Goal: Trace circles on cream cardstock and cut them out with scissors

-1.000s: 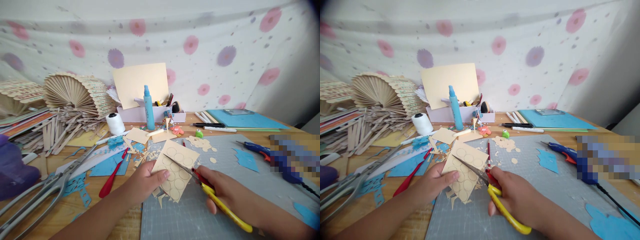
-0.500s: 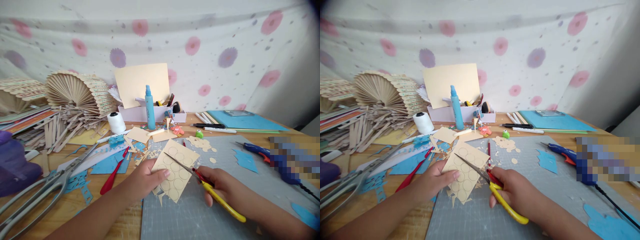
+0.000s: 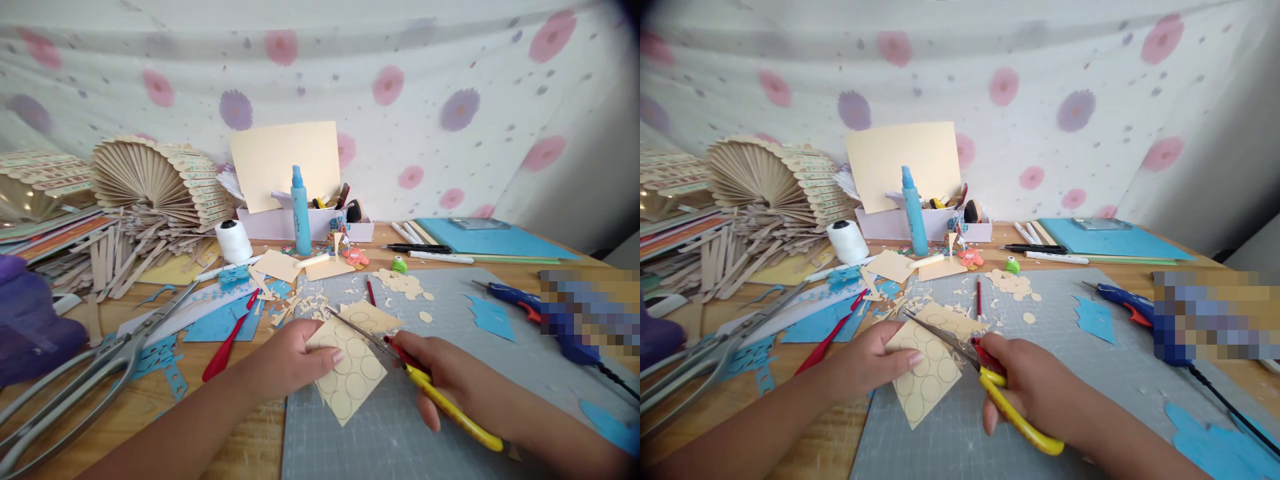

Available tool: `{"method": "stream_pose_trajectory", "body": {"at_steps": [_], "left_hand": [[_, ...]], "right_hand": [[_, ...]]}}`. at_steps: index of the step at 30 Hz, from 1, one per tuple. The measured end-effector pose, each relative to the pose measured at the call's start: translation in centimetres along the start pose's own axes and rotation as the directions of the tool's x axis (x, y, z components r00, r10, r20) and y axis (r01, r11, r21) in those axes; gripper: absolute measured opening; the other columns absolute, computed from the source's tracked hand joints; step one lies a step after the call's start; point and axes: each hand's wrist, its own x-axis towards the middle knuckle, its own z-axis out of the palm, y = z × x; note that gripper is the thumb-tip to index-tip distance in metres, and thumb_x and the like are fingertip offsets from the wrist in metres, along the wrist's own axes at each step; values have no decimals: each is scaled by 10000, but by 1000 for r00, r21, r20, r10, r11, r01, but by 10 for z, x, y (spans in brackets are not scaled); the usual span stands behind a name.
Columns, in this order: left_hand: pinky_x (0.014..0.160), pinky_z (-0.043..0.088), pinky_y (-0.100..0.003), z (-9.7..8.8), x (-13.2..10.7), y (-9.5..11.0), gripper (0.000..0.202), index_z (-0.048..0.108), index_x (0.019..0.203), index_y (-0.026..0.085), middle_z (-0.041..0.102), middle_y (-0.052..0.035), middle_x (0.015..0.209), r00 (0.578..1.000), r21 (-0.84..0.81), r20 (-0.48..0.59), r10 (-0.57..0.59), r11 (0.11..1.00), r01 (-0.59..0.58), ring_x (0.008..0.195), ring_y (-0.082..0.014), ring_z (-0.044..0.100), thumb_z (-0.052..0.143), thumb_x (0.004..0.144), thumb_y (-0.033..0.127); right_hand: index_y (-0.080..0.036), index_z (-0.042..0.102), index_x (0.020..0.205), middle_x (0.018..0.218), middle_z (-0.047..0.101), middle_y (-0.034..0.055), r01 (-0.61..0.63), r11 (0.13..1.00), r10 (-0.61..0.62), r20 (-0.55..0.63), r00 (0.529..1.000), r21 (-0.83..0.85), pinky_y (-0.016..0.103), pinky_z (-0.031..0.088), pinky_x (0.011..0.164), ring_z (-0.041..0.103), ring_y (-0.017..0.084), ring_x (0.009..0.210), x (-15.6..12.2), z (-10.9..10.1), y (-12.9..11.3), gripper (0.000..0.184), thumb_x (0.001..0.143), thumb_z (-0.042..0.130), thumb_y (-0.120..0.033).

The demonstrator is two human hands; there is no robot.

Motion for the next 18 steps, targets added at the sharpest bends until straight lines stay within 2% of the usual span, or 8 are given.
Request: {"method": "stream_pose_trajectory", "body": {"at_steps": [7,14,18], "left_hand": [[599,461,-215,0,0,1,181,652,872,188,687,-20,746,1000,33,0,1,999,-1,686,-144,627,549,732,239],[617,471,-236,0,-1,-1,172,638,846,172,690,-39,801,1000,22,-5,-16,1000,16,713,-162,632,560,726,267],[628,470,-243,-1,0,-2,186,633,854,170,689,-50,837,1000,34,-1,-27,999,27,725,-164,631,562,726,285]], "right_hand": [[-216,433,715,722,633,-19,-2,997,-3,-59,998,-83,258,375,618,519,175,691,4,-1,5,182,596,440,-79],[-196,493,726,763,641,-10,7,995,-11,-40,999,-95,253,381,613,529,167,701,6,-4,3,170,617,442,-76],[-190,497,689,725,636,-8,10,991,-25,-110,994,-135,247,368,593,520,154,656,4,-6,3,87,657,490,-109]]}}
